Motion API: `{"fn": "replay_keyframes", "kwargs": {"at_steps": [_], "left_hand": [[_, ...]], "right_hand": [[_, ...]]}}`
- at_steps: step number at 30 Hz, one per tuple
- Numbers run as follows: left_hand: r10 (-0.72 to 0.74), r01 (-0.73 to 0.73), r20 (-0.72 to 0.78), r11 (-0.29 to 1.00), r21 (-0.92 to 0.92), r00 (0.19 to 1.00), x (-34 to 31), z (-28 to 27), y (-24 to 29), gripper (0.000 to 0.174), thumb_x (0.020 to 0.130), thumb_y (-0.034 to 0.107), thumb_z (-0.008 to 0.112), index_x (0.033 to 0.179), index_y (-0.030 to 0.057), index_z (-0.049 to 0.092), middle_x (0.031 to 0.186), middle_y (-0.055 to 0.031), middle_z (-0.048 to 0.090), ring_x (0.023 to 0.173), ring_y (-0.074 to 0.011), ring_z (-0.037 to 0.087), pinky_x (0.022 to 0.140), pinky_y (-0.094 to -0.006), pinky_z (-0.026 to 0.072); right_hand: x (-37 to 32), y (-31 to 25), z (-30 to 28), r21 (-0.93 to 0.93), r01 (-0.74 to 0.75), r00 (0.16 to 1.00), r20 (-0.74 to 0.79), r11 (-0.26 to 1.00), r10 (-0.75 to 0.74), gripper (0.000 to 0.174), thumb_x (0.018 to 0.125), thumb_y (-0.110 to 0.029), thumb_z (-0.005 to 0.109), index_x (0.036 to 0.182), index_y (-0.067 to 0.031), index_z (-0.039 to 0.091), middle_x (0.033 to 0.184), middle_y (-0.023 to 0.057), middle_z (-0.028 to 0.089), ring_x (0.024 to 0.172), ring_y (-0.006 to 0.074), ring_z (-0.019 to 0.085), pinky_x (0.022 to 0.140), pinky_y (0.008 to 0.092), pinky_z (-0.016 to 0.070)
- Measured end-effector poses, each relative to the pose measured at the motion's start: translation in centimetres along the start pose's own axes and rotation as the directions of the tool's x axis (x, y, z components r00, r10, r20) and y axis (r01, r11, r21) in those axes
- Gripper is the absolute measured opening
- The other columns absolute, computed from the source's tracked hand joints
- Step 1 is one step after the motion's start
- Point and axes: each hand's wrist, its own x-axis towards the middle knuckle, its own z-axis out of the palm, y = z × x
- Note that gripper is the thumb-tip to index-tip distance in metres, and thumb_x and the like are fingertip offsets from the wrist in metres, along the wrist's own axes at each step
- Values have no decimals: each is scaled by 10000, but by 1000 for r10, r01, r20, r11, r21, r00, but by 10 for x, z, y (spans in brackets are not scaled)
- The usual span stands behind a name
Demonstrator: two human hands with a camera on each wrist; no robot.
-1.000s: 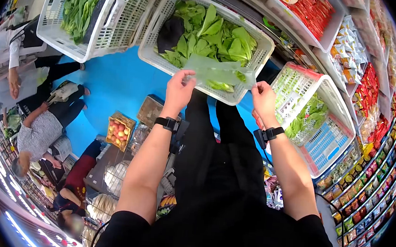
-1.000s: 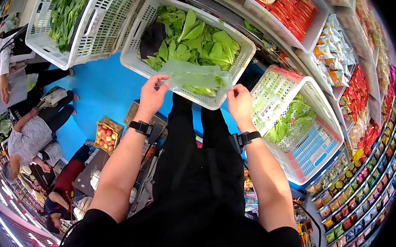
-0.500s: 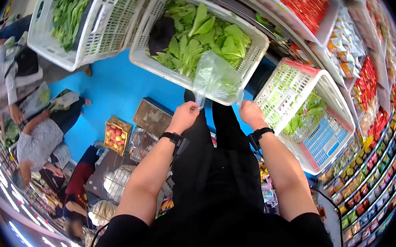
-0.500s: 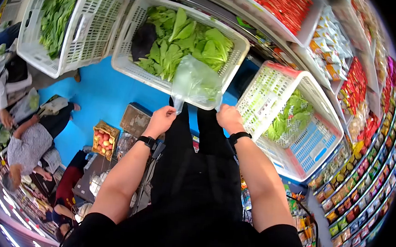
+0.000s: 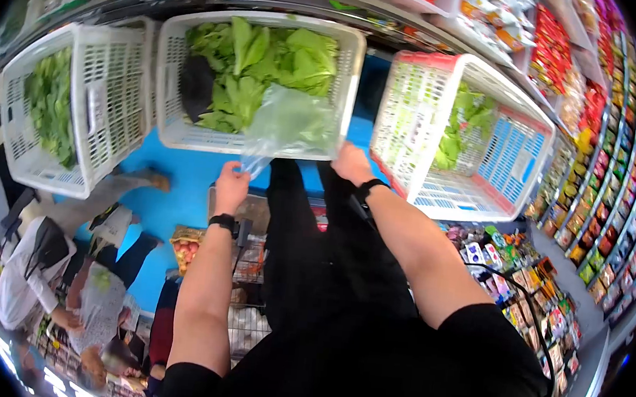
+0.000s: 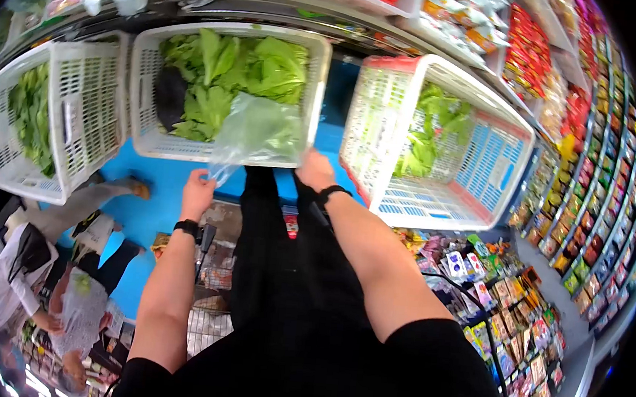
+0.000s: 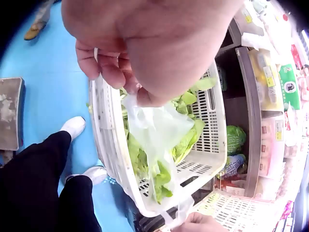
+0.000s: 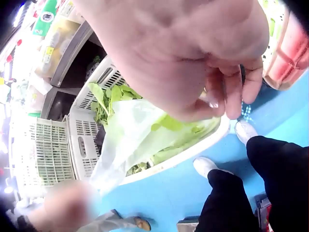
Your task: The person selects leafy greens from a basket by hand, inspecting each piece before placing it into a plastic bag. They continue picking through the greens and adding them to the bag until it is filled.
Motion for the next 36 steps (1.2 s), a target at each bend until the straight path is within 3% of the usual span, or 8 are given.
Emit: {"fn": "replay_keyframes", "kwargs": {"at_steps": [8,11,14,20,24,30,33,36], "left_hand": [[-36,-35,318,976,214,947,22,-17,16,619,920,591,684,1109,4,733,1053,-217,759,1013,-392,723,931,-461,555],[-150,-125,641,924,362,753,59,-15,9,799,918,754,564,980,-21,746,995,-252,749,995,-413,710,891,-458,539],[-134,84,187,963,254,973,76,-19,16,500,922,511,683,1007,22,744,1011,-221,761,1024,-412,706,893,-464,553],[64,-64,-14,998,0,998,137,0,27,366,901,259,680,1163,5,709,1175,-241,728,1115,-415,684,947,-473,551],[89,-107,-193,990,-87,977,182,51,19,397,897,200,693,1234,-10,685,1211,-262,711,1145,-420,671,979,-478,544],[-273,286,-88,930,232,958,188,69,48,640,857,318,783,1353,20,510,1312,-249,663,1170,-426,676,987,-498,554],[-271,286,-92,911,296,958,193,67,52,572,854,357,781,1279,36,573,1238,-233,703,1118,-414,705,935,-517,575],[-142,189,-175,936,297,974,187,54,47,395,848,368,752,1072,51,677,1031,-216,761,994,-418,734,853,-516,591]], "right_hand": [[6,27,26,-143,9,968,248,990,27,513,835,-284,725,1279,-41,647,1209,271,712,1140,438,684,997,511,548],[-6,-10,-5,-207,-76,970,210,975,120,715,851,-490,746,1394,-58,575,1372,244,631,1304,458,576,1053,546,500],[5,-17,-3,-190,-123,983,111,974,145,927,852,-680,710,1505,-67,469,1491,229,537,1411,483,457,1125,587,422],[39,-27,-1,58,95,950,-305,994,-73,613,953,-467,694,1364,-24,593,1351,238,624,1287,438,565,1098,506,450],[50,-38,0,220,116,972,-224,969,-65,480,958,-365,704,1266,-1,648,1237,238,690,1181,411,648,1038,455,500],[36,-51,-6,383,71,997,-43,921,-59,370,966,-292,720,1167,17,686,1075,193,758,1008,300,739,909,383,562],[25,-49,-12,516,1,998,55,857,-34,311,991,-237,706,1153,28,683,1025,99,754,956,155,706,874,307,549],[23,-45,-17,535,38,998,18,844,-56,286,994,-210,697,1145,32,682,1006,94,749,940,161,703,865,305,550]]}}
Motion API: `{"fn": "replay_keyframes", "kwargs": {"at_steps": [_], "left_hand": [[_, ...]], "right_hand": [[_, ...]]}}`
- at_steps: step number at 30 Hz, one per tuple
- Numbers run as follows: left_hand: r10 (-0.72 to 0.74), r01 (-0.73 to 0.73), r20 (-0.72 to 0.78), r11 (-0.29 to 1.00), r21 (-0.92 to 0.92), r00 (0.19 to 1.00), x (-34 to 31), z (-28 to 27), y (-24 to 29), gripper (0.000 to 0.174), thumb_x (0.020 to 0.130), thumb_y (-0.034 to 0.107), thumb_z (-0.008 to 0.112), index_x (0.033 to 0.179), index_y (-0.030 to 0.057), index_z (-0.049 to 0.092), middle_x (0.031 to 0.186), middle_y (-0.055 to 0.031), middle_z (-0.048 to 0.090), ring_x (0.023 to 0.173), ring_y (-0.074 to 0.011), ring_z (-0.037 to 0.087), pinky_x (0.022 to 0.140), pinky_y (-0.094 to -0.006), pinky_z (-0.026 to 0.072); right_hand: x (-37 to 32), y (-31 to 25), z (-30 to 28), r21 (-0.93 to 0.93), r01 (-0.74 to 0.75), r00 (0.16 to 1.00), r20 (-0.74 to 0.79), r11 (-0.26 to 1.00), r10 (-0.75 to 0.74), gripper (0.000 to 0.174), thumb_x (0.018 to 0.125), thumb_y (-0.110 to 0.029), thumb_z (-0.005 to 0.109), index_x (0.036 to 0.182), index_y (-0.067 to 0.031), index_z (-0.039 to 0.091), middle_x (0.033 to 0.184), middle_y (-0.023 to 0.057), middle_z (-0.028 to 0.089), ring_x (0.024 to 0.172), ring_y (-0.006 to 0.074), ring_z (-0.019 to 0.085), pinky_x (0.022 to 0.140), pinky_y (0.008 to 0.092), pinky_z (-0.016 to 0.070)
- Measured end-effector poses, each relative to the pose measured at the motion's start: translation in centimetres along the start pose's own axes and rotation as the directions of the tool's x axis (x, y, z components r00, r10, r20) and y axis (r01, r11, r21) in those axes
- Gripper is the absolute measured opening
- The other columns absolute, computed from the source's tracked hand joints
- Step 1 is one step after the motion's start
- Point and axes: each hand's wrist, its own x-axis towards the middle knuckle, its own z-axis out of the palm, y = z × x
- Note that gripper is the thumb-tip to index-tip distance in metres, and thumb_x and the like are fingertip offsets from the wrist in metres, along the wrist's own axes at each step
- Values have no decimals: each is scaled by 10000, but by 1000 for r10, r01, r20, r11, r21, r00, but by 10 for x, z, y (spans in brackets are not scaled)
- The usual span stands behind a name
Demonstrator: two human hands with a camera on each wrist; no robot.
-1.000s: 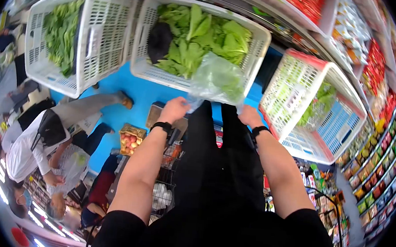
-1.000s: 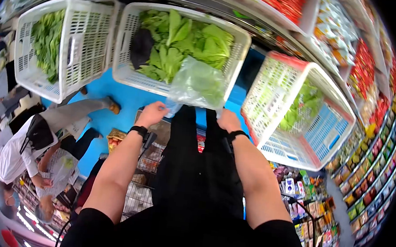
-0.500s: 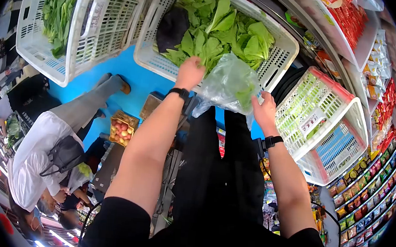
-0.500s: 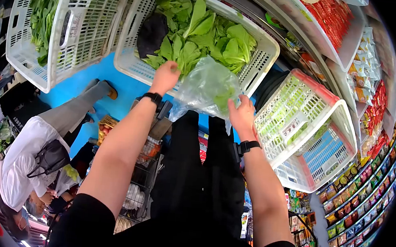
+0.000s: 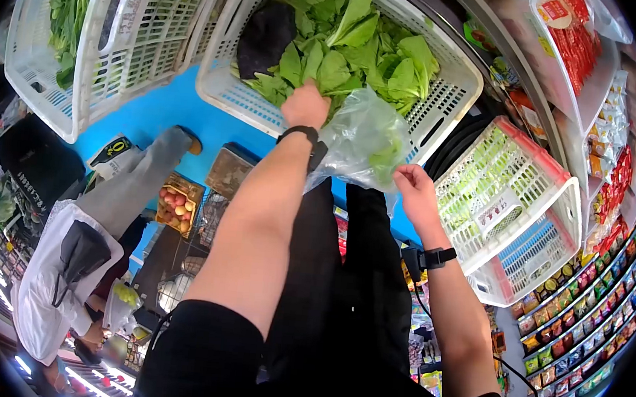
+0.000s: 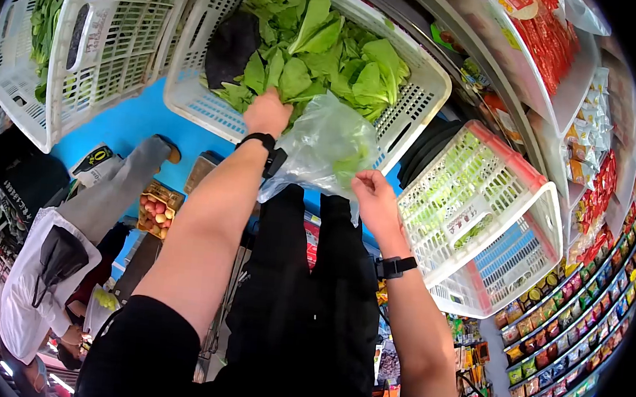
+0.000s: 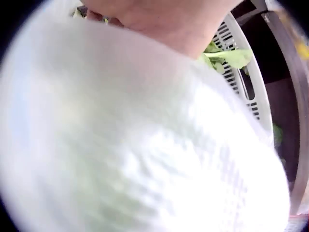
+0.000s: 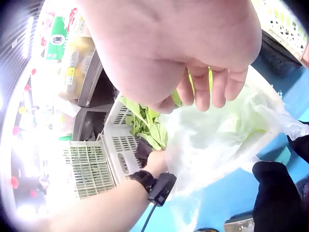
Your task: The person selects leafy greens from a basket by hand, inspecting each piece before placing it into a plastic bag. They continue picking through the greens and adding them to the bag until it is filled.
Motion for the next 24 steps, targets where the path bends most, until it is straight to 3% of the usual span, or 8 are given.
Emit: {"fn": "replay_keyframes", "kwargs": {"at_steps": [4,6,7,9,15,16,21,24], "left_hand": [[120,-187,-211,923,-336,970,-17,-18,-39,337,868,291,756,1064,25,693,991,-227,755,930,-439,719,802,-498,571],[69,-199,-255,825,-529,964,-39,-53,-41,298,890,186,748,1105,-10,688,954,-190,767,882,-338,748,766,-417,574],[68,-199,-257,827,-526,964,-42,-58,-50,298,890,186,748,1105,-10,688,954,-190,767,882,-338,748,766,-417,574],[100,-260,-246,541,-800,964,-45,-71,-67,257,942,136,700,1120,-48,677,943,-161,770,860,-271,742,759,-382,554],[124,-100,-66,289,-952,990,-81,-147,-45,219,980,96,683,1138,-54,667,1044,-65,742,862,-112,667,765,-300,544],[133,-97,-73,184,-978,988,-87,-153,-34,202,979,86,692,1128,-47,661,1047,-64,732,850,-106,654,759,-285,542],[165,-230,-194,236,-944,967,-101,-160,-14,247,927,59,782,1103,-12,624,982,-31,692,839,-85,626,759,-253,536],[167,-221,-180,266,-938,969,-110,-166,-14,300,892,59,834,1089,-3,616,961,-23,681,830,-79,617,758,-246,530]], "right_hand": [[5,-14,4,58,62,998,-7,996,-61,268,986,-187,702,1139,32,680,1004,84,746,938,158,700,861,307,550],[10,-28,14,40,165,986,-40,985,-164,253,976,-166,704,1131,33,682,1026,100,757,944,180,715,870,316,554],[12,-37,20,43,166,986,-37,985,-165,253,976,-166,704,1131,33,682,1026,100,757,944,180,715,870,316,554],[17,-61,34,92,269,963,-8,959,-269,330,954,-194,734,1187,29,666,1103,142,753,997,234,723,889,348,559],[8,-140,79,-25,629,777,17,777,-629,535,903,-287,798,1305,15,613,1218,189,714,1100,304,697,909,420,558],[5,-151,82,-25,633,774,17,774,-632,535,903,-287,798,1305,15,613,1218,189,714,1100,304,697,909,420,558],[4,-163,90,333,326,880,235,885,-413,377,970,-153,725,1285,20,611,1141,140,732,1025,200,694,860,360,554],[5,-155,86,328,290,895,239,899,-376,260,1007,-87,661,1239,21,614,1087,94,730,977,142,673,844,320,545]]}}
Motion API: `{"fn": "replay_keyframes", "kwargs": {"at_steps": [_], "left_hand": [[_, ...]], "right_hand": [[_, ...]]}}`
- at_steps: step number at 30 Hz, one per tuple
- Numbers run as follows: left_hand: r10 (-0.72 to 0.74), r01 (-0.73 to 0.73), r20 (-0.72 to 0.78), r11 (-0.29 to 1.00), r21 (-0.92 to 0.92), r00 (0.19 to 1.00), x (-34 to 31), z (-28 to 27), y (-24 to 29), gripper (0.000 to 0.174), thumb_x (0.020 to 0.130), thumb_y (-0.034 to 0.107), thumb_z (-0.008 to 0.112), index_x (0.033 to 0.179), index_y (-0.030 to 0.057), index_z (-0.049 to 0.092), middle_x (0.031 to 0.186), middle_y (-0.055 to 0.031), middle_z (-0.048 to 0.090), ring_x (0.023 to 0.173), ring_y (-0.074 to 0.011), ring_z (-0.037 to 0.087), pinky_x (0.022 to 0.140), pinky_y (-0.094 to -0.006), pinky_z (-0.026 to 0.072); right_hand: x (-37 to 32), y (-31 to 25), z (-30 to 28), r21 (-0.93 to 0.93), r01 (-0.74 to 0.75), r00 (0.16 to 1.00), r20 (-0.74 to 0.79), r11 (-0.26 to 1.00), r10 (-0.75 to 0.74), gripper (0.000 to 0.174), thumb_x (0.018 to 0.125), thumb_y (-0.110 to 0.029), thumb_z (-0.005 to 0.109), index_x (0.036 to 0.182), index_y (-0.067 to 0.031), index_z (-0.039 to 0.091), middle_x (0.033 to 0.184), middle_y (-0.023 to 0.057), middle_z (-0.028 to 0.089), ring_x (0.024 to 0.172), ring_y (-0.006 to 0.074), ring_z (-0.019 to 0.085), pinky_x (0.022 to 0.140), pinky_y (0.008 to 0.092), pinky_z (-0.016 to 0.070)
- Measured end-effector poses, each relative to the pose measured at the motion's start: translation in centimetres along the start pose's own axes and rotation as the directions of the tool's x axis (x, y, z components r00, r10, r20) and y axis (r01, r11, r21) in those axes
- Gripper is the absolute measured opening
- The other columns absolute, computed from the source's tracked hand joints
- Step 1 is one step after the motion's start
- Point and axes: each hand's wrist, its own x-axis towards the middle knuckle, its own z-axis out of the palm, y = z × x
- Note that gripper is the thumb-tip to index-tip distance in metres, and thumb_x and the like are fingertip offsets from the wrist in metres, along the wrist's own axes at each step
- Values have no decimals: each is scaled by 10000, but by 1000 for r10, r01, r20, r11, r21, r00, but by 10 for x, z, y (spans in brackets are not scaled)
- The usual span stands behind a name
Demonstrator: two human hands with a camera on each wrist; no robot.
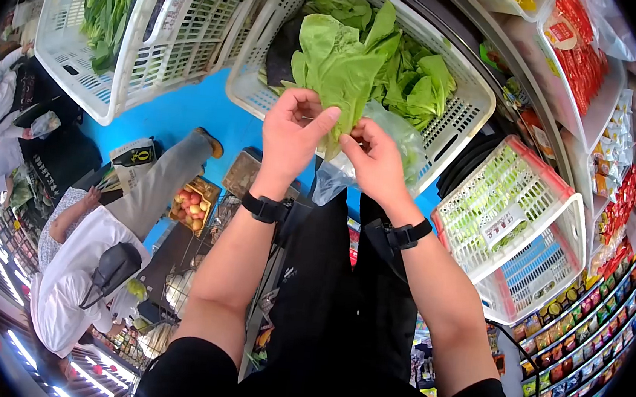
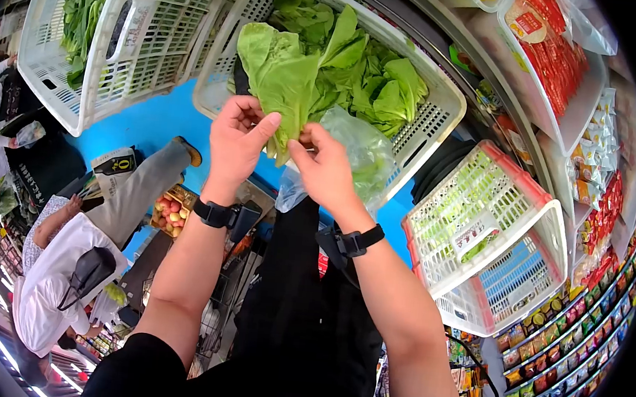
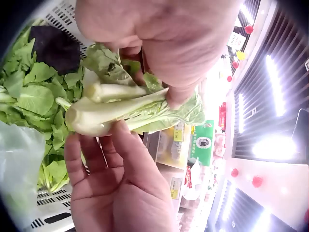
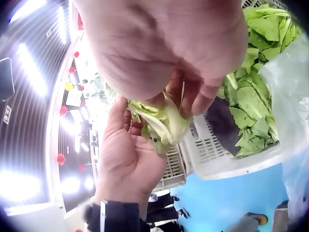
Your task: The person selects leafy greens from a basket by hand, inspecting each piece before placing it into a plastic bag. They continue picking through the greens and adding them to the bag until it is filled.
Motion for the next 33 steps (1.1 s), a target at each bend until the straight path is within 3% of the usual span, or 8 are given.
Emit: {"fn": "replay_keyframes", "kwargs": {"at_steps": [10,18,20,23,26,27,29,33], "left_hand": [[17,-13,46,997,-81,999,-10,1,3,330,909,40,811,1155,1,593,968,-35,680,863,-93,640,779,-247,536],[67,-67,-2,986,-151,998,-5,-14,1,303,994,19,679,1272,15,559,1057,-40,654,956,-101,618,862,-263,518],[-48,45,9,856,-516,999,-5,-15,7,297,1013,60,629,1295,20,545,1091,-51,649,1002,-127,616,889,-302,519],[-70,114,94,765,-634,993,-12,-16,16,276,1011,134,616,1271,65,553,972,17,580,898,-105,572,844,-301,517],[-21,193,232,631,-751,972,-9,-26,9,241,980,145,600,1216,114,565,880,54,497,764,-64,510,756,-298,522],[-49,219,233,567,-794,971,-11,-26,9,247,954,131,593,1199,117,566,883,48,504,739,-68,509,730,-322,533],[-75,255,249,459,-851,966,-14,-22,12,281,881,84,554,1160,114,563,887,33,516,713,-82,538,702,-414,586],[-95,262,247,478,-838,964,-16,-18,2,323,841,44,549,1158,107,548,905,22,521,771,-113,588,765,-457,616]], "right_hand": [[0,9,-6,254,-46,999,10,966,45,224,1059,-105,575,1243,20,596,1139,78,702,994,143,674,862,319,563],[-6,-5,-16,816,-114,989,38,567,143,230,1054,-142,465,1209,-3,563,1060,95,640,885,204,687,760,379,578],[-6,-3,-18,833,-102,966,-47,543,253,245,1054,-183,436,1171,-12,567,926,74,580,755,186,608,655,359,503],[-9,-4,-26,923,-108,980,37,368,195,274,1089,-320,475,1144,-71,576,809,35,495,671,155,468,601,327,393],[-14,1,-26,952,-133,990,114,276,86,201,1066,-281,580,1094,-84,597,817,8,516,709,143,483,604,297,413],[-16,-2,-24,952,-131,990,111,276,86,201,1066,-281,580,1094,-84,597,817,8,516,709,143,483,604,297,413],[-21,-10,-14,853,-96,956,-64,513,285,198,1002,-152,677,1183,-87,627,951,14,613,798,140,559,649,294,475],[-28,-13,-3,820,-153,935,-60,551,350,332,975,-73,695,1294,-60,607,1151,51,668,963,188,666,785,329,543]]}}
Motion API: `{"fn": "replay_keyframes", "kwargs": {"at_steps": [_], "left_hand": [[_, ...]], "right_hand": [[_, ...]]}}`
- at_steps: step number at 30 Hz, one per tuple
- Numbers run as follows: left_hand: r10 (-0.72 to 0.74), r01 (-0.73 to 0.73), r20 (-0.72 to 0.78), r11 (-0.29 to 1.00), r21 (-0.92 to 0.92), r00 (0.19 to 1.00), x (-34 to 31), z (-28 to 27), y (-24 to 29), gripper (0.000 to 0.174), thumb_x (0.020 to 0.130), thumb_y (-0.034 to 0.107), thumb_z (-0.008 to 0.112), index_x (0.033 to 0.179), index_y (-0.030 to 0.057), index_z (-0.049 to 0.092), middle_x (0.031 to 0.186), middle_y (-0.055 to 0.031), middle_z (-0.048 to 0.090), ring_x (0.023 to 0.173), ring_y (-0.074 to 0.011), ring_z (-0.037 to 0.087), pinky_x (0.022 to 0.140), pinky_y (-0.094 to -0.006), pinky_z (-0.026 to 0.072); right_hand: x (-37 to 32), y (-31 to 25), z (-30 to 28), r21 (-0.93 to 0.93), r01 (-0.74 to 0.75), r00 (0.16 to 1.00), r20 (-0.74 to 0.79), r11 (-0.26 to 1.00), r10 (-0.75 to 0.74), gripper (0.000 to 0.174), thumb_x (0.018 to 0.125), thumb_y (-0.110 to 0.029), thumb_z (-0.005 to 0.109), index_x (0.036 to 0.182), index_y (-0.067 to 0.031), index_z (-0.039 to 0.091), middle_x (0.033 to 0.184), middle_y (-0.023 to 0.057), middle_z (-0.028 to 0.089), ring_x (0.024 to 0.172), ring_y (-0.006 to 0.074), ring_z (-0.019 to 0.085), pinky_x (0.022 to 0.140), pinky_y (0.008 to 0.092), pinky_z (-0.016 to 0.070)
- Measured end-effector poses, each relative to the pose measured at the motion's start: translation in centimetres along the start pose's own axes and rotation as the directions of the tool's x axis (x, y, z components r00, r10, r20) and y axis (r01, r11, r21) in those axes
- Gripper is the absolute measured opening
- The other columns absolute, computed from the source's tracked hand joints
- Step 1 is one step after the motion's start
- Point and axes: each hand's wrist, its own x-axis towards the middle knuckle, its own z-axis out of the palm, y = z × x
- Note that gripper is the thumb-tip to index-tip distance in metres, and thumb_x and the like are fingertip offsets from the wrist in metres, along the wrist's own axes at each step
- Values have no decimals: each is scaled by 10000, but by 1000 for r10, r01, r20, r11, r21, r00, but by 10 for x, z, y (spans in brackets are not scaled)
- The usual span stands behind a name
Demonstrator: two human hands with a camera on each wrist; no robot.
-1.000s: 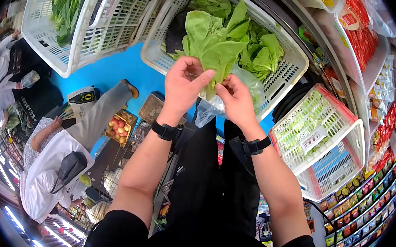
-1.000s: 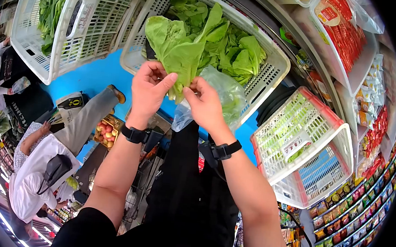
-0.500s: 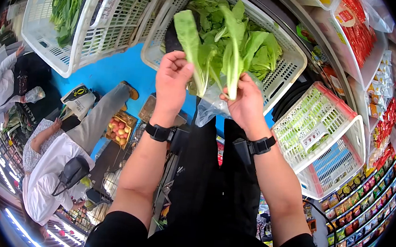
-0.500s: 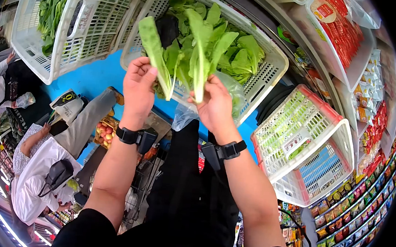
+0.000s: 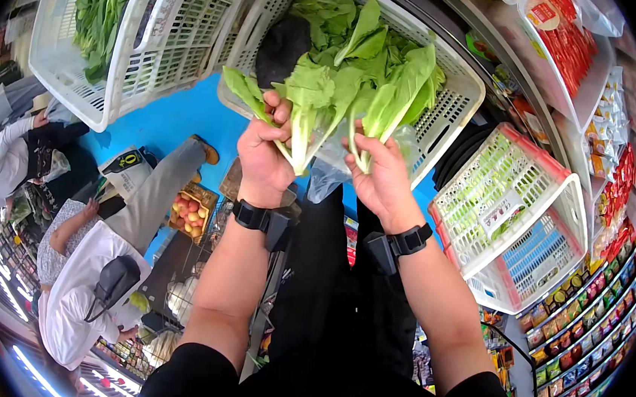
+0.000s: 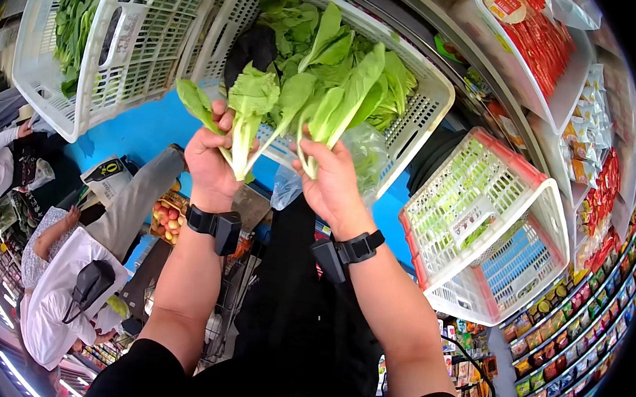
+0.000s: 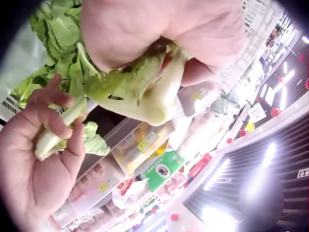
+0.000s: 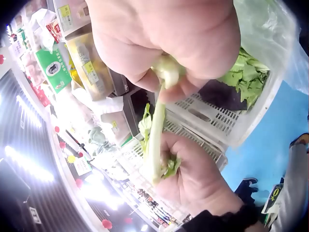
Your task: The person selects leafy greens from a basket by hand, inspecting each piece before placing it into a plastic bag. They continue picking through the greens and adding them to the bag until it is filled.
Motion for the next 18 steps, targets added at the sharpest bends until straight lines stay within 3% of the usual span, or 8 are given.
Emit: {"fn": "replay_keyframes", "kwargs": {"at_steps": [3,5,6,10,13,15,17,18], "left_hand": [[-62,62,40,998,2,997,0,9,-10,394,793,-7,538,1172,101,536,953,-2,531,879,-157,622,854,-448,610],[-7,49,-182,972,229,983,-1,25,-20,476,742,-110,512,1171,96,528,1010,-17,508,840,-142,541,758,-280,508],[-60,52,36,976,213,998,0,6,-19,536,771,-134,510,1269,64,524,1115,-48,533,997,-164,571,849,-290,520],[60,0,-75,780,625,995,-1,12,-34,634,823,-113,545,1441,-4,459,1267,-97,577,1179,-222,601,990,-342,526],[-21,80,-87,655,752,996,-5,26,-29,656,818,-88,511,1467,-10,447,1364,-117,575,1252,-234,597,1041,-365,509],[-54,102,-87,629,770,995,-8,19,-29,594,911,-16,528,1497,-7,437,1410,-128,573,1269,-241,593,1069,-389,499],[-369,354,-76,779,517,926,-9,14,-27,533,1008,81,508,1526,-4,420,1479,-134,545,1306,-256,578,1090,-430,491],[-370,353,-76,778,519,926,-11,15,-29,533,1008,81,508,1526,-4,420,1479,-134,545,1306,-256,578,1090,-430,491]], "right_hand": [[1,4,-1,95,-125,987,112,988,114,317,1006,-100,669,1309,-30,608,1210,74,679,1045,228,689,863,349,563],[-4,5,2,111,-92,982,177,990,72,296,1038,-134,644,1304,-11,608,1273,108,683,1087,229,694,927,362,561],[-6,5,3,45,-40,975,222,998,29,303,1045,-157,645,1319,-31,610,1254,81,685,1112,214,679,952,370,553],[2,11,-4,-114,154,955,271,981,-118,305,1044,-188,669,1309,-47,620,1214,32,686,1082,153,656,953,354,524],[-1,5,-3,-168,224,952,250,960,-178,305,1028,-178,693,1294,-44,628,1175,19,684,1036,122,640,905,321,510],[-3,1,-3,-150,219,955,233,964,-181,299,1020,-176,705,1280,-46,632,1151,12,679,1032,112,626,905,311,500],[-2,-2,-7,-278,260,945,268,925,-186,322,1056,-225,652,1304,-22,618,1193,29,670,1082,138,618,944,335,496],[-3,-1,-6,-276,261,945,268,925,-187,322,1056,-225,652,1304,-22,618,1193,29,670,1082,138,618,944,335,496]]}}
